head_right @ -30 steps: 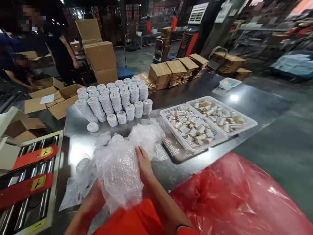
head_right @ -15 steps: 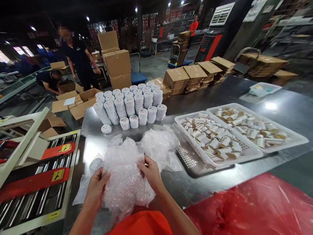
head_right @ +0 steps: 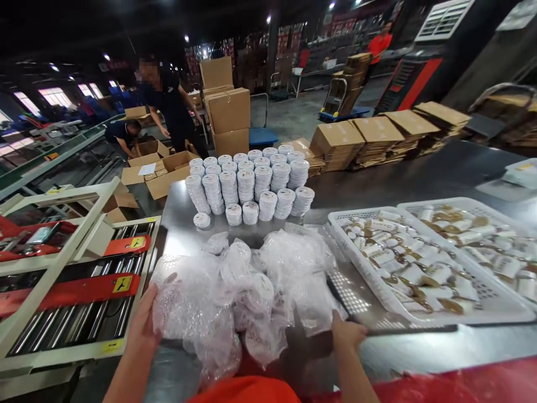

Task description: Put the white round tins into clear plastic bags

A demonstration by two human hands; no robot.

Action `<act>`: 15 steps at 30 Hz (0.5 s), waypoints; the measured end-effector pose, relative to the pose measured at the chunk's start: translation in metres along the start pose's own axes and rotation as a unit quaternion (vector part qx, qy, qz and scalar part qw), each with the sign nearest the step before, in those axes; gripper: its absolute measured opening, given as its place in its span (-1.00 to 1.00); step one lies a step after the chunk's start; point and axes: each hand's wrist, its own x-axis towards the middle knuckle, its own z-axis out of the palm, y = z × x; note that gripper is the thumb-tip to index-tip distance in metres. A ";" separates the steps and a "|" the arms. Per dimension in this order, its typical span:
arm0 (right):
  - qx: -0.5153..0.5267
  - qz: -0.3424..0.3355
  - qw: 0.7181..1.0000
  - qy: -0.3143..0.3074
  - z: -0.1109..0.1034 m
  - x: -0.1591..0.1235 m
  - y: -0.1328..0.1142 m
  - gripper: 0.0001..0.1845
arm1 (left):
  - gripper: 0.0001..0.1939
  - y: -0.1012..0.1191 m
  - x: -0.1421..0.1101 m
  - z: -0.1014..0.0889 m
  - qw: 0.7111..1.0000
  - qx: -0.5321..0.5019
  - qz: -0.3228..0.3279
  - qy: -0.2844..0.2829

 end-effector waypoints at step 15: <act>0.126 -0.148 0.599 -0.777 -0.002 -0.210 -0.139 -0.50 | -0.62 -0.004 -0.008 0.013 0.971 0.148 -0.079 -0.169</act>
